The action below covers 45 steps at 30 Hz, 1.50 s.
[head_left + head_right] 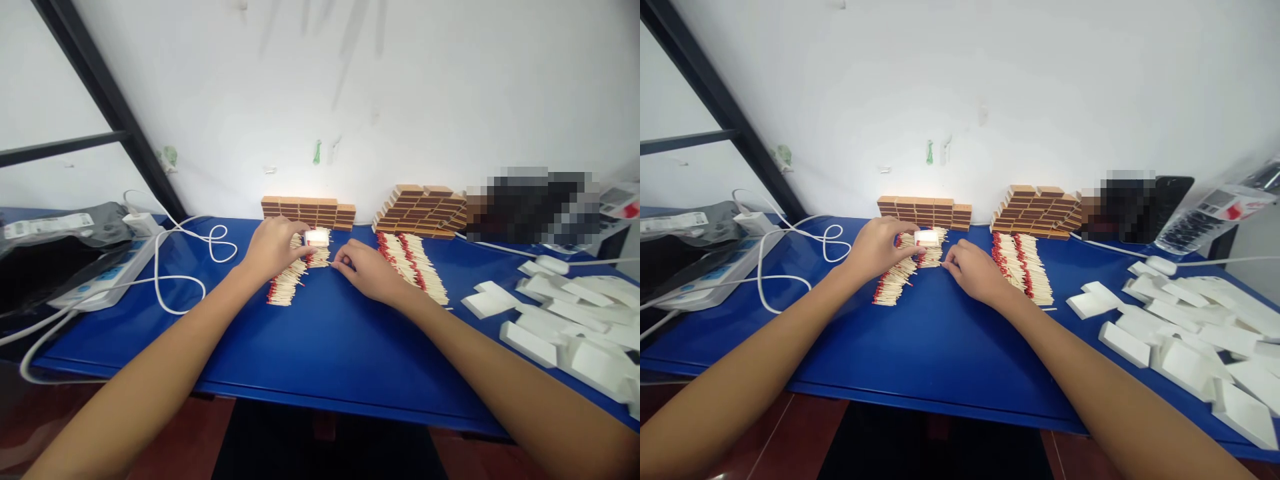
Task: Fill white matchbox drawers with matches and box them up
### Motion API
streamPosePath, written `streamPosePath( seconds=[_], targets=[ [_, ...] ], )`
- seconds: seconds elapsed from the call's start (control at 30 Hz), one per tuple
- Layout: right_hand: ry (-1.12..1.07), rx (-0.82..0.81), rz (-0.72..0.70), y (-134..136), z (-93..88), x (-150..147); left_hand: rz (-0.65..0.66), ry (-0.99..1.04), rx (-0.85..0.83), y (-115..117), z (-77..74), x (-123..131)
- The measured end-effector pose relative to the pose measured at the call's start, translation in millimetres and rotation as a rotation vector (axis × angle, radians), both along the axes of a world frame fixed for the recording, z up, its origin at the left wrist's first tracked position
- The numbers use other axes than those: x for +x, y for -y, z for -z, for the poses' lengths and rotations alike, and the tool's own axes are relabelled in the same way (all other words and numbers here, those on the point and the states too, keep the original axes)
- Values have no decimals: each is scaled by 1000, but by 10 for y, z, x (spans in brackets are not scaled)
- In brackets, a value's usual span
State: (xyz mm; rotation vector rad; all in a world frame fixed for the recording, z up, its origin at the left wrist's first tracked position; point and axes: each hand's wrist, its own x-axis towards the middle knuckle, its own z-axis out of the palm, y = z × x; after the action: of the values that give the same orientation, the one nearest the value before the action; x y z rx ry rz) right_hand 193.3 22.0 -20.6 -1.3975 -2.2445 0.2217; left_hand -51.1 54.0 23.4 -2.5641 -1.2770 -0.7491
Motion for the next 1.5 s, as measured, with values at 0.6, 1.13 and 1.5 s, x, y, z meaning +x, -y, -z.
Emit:
streamPosePath(
  seconds=[0.6, 1.13, 1.5],
  targets=[
    [-49, 33, -139, -36, -6, -203, 22, 29, 3, -20, 8, 0],
    [1, -63, -219, 75, -132, -21, 33, 26, -4, -25, 5, -16],
    [10, -113, -195, 122, -87, -141, 39, 9, -19, -25, 5, -12]
  ],
)
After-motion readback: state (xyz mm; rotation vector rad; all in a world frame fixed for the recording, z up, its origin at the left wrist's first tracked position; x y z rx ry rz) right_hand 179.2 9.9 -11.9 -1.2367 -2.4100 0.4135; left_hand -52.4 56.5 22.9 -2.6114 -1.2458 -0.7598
